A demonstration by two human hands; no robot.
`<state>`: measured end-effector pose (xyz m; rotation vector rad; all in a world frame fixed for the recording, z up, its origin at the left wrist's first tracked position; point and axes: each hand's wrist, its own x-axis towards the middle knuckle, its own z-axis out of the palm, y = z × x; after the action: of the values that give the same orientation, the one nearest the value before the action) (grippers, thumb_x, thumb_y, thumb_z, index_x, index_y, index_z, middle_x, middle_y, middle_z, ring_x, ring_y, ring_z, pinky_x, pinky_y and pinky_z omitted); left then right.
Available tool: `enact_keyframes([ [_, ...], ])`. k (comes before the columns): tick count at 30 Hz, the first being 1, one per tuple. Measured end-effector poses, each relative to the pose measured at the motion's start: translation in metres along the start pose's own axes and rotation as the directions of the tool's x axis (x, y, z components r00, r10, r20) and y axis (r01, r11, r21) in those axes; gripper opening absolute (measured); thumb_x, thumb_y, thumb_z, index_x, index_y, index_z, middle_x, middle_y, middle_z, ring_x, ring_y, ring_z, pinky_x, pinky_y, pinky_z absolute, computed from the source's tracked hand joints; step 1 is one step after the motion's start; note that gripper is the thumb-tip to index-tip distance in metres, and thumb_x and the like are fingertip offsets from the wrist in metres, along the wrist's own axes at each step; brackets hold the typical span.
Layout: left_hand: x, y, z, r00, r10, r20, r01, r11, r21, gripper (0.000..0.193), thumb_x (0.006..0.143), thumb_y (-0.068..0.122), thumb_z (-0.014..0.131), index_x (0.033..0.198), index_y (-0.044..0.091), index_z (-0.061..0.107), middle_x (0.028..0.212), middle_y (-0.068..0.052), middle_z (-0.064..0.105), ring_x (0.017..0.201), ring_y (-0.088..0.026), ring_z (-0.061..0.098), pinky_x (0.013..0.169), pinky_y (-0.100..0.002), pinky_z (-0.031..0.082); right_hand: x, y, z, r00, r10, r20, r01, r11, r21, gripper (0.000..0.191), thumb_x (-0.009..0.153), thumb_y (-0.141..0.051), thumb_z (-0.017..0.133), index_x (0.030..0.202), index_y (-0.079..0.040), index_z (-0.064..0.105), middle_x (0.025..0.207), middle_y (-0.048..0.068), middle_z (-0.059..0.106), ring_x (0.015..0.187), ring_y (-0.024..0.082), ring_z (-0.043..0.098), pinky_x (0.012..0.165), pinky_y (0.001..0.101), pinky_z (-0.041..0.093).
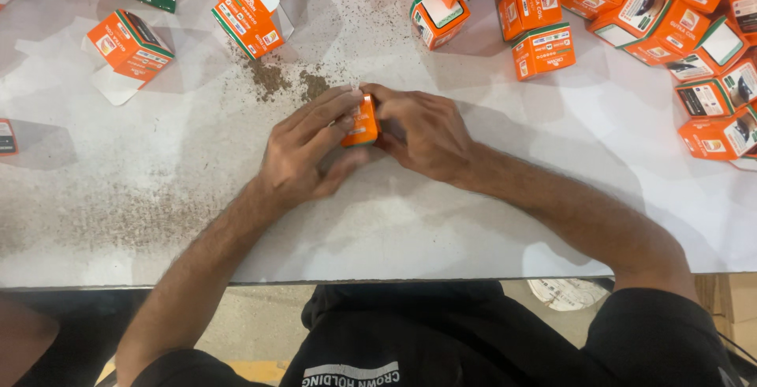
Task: The person packs small plastic-wrapped sachets into white paper cups and places each cup into an orange cardboard carton, folds the carton flaps closed, and sets the finished carton aside with a pile of completed cartons, repeating the cycle continuously.
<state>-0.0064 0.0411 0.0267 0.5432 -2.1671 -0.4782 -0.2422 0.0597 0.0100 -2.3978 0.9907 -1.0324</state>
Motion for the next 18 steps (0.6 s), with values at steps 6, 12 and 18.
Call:
enact_keyframes([
  [6, 0.000, -0.002, 0.008, 0.999, 0.051, 0.006, -0.052, 0.982, 0.180, 0.022, 0.088, 0.003, 0.084, 0.101, -0.003, 0.067, 0.123, -0.022, 0.068, 0.120, -0.038, 0.068, 0.099, -0.046, 0.061, -0.005, 0.003, 0.005, 0.996, 0.089, 0.005, -0.090, 0.996, 0.027, 0.058, 0.087, -0.004, 0.088, 0.114, -0.005, 0.036, 0.138, 0.019, 0.065, 0.104, 0.036, 0.074, 0.085, 0.0404, 0.061],
  [12, -0.001, -0.004, 0.009, 0.997, 0.070, -0.015, -0.065, 0.977, 0.203, 0.025, 0.087, 0.008, 0.087, 0.100, -0.002, 0.068, 0.120, -0.021, 0.072, 0.116, -0.037, 0.071, 0.097, -0.045, 0.061, 0.001, -0.001, 0.004, 0.995, 0.099, -0.001, -0.099, 0.995, -0.006, 0.064, 0.084, -0.009, 0.091, 0.120, -0.005, 0.038, 0.133, 0.016, 0.067, 0.105, 0.034, 0.073, 0.085, 0.0406, 0.060],
  [18, -0.003, 0.002, 0.014, 0.998, 0.059, -0.026, -0.051, 0.968, 0.245, 0.021, 0.091, 0.005, 0.083, 0.101, -0.005, 0.068, 0.126, -0.023, 0.069, 0.122, -0.039, 0.068, 0.102, -0.048, 0.061, 0.000, -0.003, 0.003, 0.994, 0.097, 0.051, -0.093, 0.993, -0.072, 0.086, 0.082, -0.006, 0.091, 0.149, -0.005, 0.037, 0.132, 0.011, 0.067, 0.106, 0.032, 0.072, 0.091, 0.0415, 0.059],
])
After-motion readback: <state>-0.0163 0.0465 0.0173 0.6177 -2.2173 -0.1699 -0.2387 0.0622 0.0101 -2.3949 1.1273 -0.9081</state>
